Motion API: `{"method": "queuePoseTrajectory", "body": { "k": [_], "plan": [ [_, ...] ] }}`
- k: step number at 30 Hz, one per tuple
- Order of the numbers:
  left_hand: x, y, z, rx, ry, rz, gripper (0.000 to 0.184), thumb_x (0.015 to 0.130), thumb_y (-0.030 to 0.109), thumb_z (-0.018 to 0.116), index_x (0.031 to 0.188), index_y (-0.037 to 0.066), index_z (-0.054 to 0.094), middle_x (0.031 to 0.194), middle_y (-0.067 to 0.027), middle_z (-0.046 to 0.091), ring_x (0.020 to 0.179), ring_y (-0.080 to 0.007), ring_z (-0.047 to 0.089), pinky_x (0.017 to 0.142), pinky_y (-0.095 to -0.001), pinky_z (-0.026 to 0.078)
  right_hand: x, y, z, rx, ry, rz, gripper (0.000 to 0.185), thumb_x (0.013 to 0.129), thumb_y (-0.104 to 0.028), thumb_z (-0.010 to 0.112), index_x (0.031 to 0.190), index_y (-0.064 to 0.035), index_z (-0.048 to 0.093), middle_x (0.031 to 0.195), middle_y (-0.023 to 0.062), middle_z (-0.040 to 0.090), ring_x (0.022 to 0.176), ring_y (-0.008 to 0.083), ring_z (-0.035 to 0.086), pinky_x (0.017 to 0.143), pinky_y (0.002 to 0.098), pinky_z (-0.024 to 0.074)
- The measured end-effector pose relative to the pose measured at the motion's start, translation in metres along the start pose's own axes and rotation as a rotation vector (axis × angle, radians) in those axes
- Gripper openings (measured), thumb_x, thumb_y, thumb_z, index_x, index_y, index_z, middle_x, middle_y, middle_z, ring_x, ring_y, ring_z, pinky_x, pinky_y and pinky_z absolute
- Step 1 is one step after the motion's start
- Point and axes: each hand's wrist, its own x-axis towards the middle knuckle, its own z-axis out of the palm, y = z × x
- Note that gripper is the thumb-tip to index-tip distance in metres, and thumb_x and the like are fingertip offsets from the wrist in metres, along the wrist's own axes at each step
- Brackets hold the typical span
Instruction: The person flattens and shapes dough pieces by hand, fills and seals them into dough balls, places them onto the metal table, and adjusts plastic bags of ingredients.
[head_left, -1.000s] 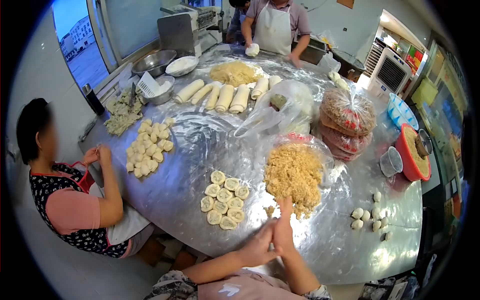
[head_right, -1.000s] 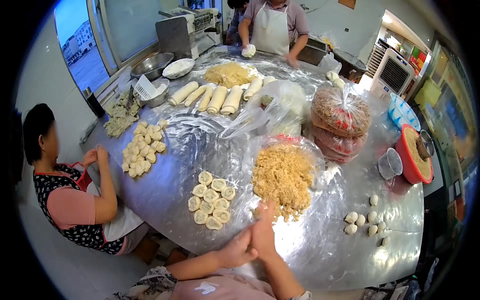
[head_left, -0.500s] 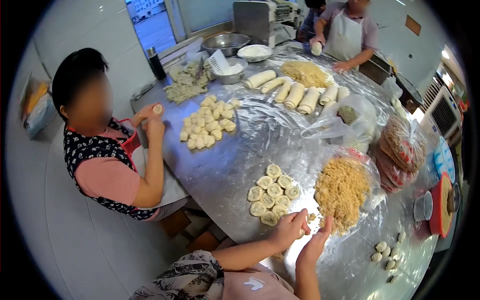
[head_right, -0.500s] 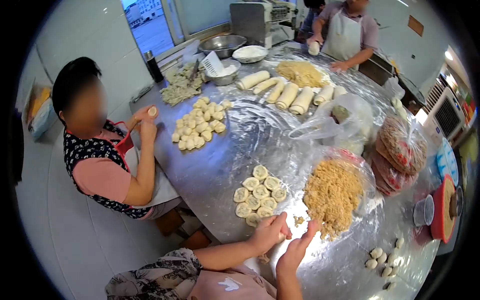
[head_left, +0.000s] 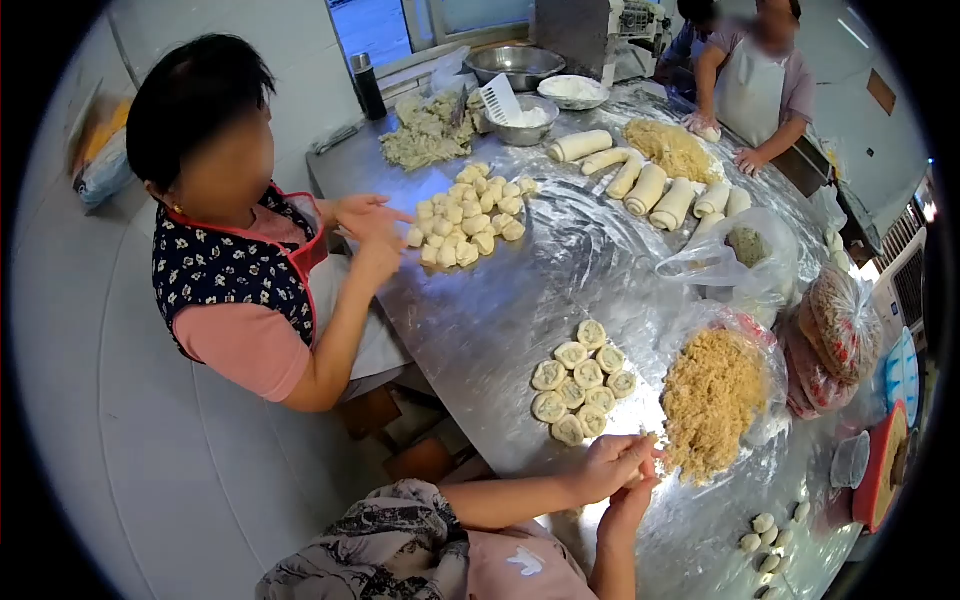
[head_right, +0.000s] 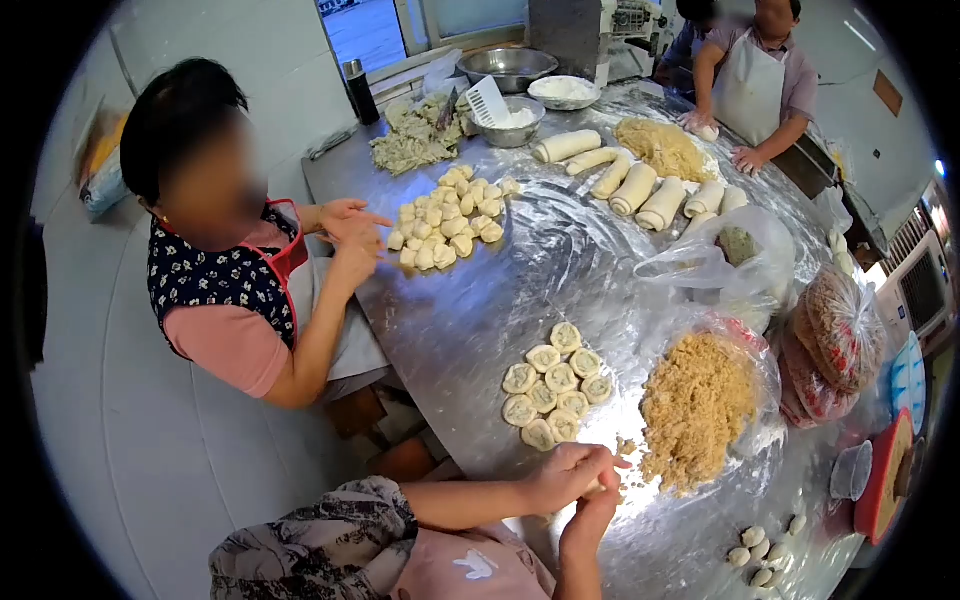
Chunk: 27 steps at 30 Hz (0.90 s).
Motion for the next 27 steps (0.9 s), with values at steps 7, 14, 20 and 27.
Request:
{"method": "queuePoseTrajectory", "body": {
  "k": [7, 14, 20, 27],
  "plan": [
    [-0.004, 0.03, 0.016, -0.187, 0.005, 0.172, 0.037, 0.096, 0.034, 0.046, 0.104, 0.0, 0.06, 0.105, -0.0065, 0.061, 0.114, -0.0189, 0.051, 0.088, -0.0289, 0.042, 0.001, -0.015, -0.005, 0.503, 0.022, 0.285, 0.05, 0.095, -0.055, 0.028, 0.11, -0.0115, 0.049, 0.079, -0.0026, 0.053, 0.06, 0.0078, 0.051, 0.043, 0.0191, 0.0345],
    [-0.004, 0.019, 0.007, -0.114, -0.016, -0.032, 0.035, 0.096, 0.03, 0.047, 0.107, -0.001, 0.06, 0.093, -0.0078, 0.064, 0.11, -0.0154, 0.052, 0.091, -0.0303, 0.042, -0.002, -0.022, -0.001, -0.011, 0.048, 0.029, 0.052, 0.095, -0.054, 0.029, 0.108, -0.0071, 0.047, 0.091, 0.0023, 0.054, 0.073, 0.009, 0.051, 0.054, 0.0227, 0.0407],
    [-0.007, 0.025, 0.01, -0.11, -0.172, 0.057, 0.041, 0.093, 0.036, 0.052, 0.115, 0.001, 0.057, 0.112, -0.0128, 0.061, 0.117, -0.0208, 0.047, 0.103, -0.0364, 0.032, -0.003, -0.016, -0.01, 0.329, 0.033, 0.17, 0.054, 0.095, -0.055, 0.03, 0.112, -0.0087, 0.052, 0.093, 0.0044, 0.057, 0.078, 0.0158, 0.057, 0.069, 0.028, 0.047],
    [-0.007, 0.014, -0.003, 0.538, -0.039, 0.115, 0.018, 0.084, 0.018, 0.063, 0.08, 0.0, 0.06, 0.086, -0.014, 0.064, 0.076, -0.0252, 0.06, 0.07, -0.0345, 0.046, -0.002, -0.045, -0.033, -0.416, 0.138, -0.091, 0.026, 0.088, -0.02, 0.058, 0.105, -0.0006, 0.055, 0.097, 0.0093, 0.059, 0.085, 0.0189, 0.056, 0.074, 0.0316, 0.0445]
  ]
}}
